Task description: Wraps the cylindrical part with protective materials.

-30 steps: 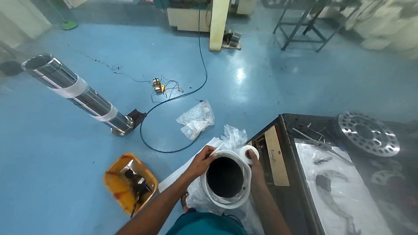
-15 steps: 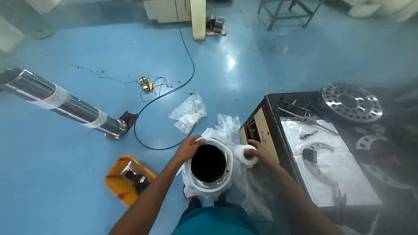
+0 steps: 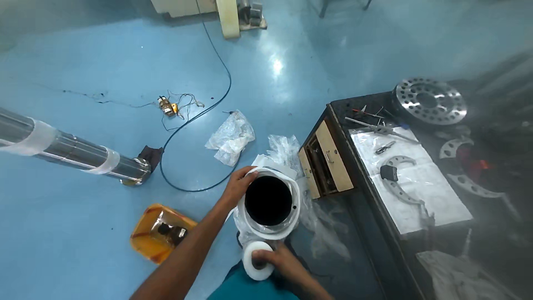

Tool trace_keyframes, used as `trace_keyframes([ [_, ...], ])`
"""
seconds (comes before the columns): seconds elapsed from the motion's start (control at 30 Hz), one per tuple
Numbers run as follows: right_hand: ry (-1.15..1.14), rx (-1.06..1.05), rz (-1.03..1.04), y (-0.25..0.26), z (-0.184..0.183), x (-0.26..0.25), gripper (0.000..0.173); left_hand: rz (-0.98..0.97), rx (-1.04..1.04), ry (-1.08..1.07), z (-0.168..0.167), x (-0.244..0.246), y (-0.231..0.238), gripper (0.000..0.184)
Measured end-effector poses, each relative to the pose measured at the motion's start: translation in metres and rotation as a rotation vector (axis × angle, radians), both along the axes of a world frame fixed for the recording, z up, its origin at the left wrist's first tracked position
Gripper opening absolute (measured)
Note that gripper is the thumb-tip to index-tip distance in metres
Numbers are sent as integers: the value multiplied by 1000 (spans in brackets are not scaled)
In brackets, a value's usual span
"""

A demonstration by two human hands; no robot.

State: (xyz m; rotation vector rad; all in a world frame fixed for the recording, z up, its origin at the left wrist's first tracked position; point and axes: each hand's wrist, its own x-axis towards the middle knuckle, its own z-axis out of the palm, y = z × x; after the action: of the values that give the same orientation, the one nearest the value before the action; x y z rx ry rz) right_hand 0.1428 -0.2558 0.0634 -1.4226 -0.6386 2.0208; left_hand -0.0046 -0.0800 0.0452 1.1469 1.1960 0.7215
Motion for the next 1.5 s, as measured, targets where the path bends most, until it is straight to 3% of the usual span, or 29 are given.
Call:
trace_keyframes([
  [0.13, -8, -23, -205, 9, -2, -24, 56, 22, -47, -187, -6, -13, 4, 48],
  [0.2, -43, -37, -195, 10, -4, -25, 60, 70, -103, -229, -5, -19, 5, 41],
  [0.33, -120, 31, -48, 13, -9, -19, 53, -26, -91, -254, -16, -28, 12, 17],
  [0.47, -123, 20, 134, 19, 0, -6, 42, -43, -83, -316, -28, -34, 14, 18],
  [0.57, -143, 16, 443, 24, -5, 36, 40, -23, -92, -345, -33, -36, 13, 19],
  [0.67, -347, 110, 729, 70, 20, 112, 28, -17, -77, -345, -37, -37, 15, 19],
  [0.73, -658, 328, 609, 117, 52, 131, 19, -19, -63, -317, -36, -38, 15, 19],
  [0.8, -787, 662, 467, 166, 61, 110, 20, -23, -70, -308, -35, -38, 16, 17],
  [0.83, -747, 802, 484, 189, 55, 90, 30, -18, -78, -310, -35, -38, 17, 15],
  [0.9, -611, 890, 689, 227, 33, 51, 45, -18, -97, -302, -31, -37, 19, 13],
  [1.0, -474, 698, 985, 247, 8, 23, 28, 16, -128, -215, -15, -41, 12, 14],
  [1.13, -486, 645, 973, 240, 8, 27, 26, 148, -234, 2, 3, -62, -37, 29],
  [1.23, -496, 645, 958, 242, 11, 28, 27, -172, -390, 44, 8, -89, -92, 58],
  [1.33, -482, 619, 962, 243, 11, 30, 30, -455, -483, -31, 8, -80, -122, 88],
  [1.4, -486, 609, 987, 247, 7, 31, 34, -412, -493, -92, -3, -68, -124, 96],
  [1.5, -511, 599, 962, 243, 13, 28, 33, -281, -501, -189, -14, -65, -134, 93],
])
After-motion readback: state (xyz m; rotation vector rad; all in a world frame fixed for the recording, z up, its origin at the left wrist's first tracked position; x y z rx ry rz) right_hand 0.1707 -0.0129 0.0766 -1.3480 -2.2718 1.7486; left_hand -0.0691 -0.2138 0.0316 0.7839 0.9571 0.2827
